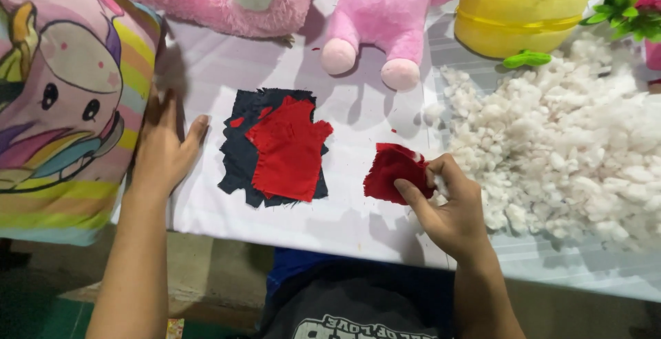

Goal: Stuffing small red fabric pieces with white cotton stuffing material on a workspace.

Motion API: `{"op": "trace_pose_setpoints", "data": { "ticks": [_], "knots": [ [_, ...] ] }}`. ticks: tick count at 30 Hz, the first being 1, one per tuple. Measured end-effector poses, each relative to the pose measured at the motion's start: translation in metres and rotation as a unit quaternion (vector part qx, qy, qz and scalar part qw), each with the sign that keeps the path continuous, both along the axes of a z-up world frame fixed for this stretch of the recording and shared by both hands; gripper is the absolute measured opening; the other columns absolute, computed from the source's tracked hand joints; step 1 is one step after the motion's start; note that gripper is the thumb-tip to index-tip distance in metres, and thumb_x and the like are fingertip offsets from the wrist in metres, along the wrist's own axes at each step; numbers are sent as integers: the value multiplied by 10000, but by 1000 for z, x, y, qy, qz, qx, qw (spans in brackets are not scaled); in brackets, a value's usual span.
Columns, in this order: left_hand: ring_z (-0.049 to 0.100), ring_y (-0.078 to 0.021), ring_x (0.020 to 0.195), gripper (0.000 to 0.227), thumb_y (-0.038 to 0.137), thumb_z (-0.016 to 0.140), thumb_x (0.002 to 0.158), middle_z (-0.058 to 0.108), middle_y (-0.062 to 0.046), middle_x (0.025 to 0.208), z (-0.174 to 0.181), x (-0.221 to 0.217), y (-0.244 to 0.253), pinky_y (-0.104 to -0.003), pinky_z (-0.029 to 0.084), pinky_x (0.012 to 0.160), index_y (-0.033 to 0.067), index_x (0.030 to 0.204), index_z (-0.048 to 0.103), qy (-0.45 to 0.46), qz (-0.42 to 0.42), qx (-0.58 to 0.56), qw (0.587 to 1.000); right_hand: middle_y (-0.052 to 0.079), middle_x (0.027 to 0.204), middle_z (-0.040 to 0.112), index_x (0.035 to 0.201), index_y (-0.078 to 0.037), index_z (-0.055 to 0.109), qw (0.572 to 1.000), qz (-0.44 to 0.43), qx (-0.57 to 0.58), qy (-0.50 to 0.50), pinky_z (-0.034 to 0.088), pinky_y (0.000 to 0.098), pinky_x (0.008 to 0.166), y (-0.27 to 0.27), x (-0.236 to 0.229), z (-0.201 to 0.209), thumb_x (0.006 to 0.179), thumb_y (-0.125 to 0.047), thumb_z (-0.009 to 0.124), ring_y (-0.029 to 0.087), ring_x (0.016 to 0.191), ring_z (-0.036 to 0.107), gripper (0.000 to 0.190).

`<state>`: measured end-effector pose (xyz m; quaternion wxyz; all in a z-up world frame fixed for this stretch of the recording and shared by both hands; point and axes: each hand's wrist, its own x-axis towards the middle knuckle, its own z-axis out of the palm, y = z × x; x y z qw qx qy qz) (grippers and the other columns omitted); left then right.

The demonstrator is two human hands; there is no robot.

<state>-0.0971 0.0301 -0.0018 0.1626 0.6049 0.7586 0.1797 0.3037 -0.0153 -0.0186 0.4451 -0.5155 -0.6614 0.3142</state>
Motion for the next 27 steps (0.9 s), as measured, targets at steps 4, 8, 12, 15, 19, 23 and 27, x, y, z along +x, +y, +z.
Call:
{"op": "trace_pose_setpoints", "data": {
  "ticks": [4,8,12,15,19,23,27],
  "knots": [
    [244,-523,1490,786,540,472,1046,174,-295,1665,-21,-11,4,-642,267,1184,49,1637,305,40,-4,-34,999,102,559,599,770,-81,515,1000,9,-4,8,478,289,527,0,-4,-1,874,-90,820,167,496,524,322],
    [295,-469,1491,987,672,553,942,237,-292,1645,-23,-15,7,-617,327,1152,76,1659,228,20,59,-88,994,113,564,627,764,-78,528,1000,14,-9,17,485,293,527,3,-1,-5,865,-90,822,175,491,543,312],
    [295,-492,1481,973,656,555,972,266,-324,1618,-29,-13,6,-633,331,1143,32,1644,233,22,46,-49,998,115,578,638,760,-77,530,1000,7,-9,18,488,297,532,0,0,-7,866,-96,826,175,496,545,315],
    [396,-561,1402,735,380,618,1039,440,-400,1513,-35,-1,-8,-634,346,1110,-124,1538,428,73,-146,167,972,103,556,593,752,-68,519,1000,-20,19,9,484,297,528,-2,3,-1,862,-75,826,167,496,513,326],
    [360,-460,1475,670,439,532,1068,440,-288,1575,-50,-4,-19,-614,287,1160,-62,1511,493,65,-139,99,983,96,576,553,766,-60,502,999,-27,44,11,469,283,543,-2,19,-8,884,-47,822,161,523,500,342],
    [460,-499,1383,560,345,553,1091,474,-305,1542,-48,-15,-22,-632,371,1087,-29,1507,534,39,-106,116,987,90,567,539,762,-39,509,997,-42,61,14,478,273,549,-4,39,-11,892,-34,824,154,511,491,341],
    [461,-564,1347,586,367,505,1096,488,-356,1500,-38,-25,-42,-659,348,1079,0,1554,491,31,-83,80,993,125,576,533,764,-7,510,996,-48,70,18,484,296,540,-4,44,-11,918,-16,813,169,507,491,340]
  ]
}}
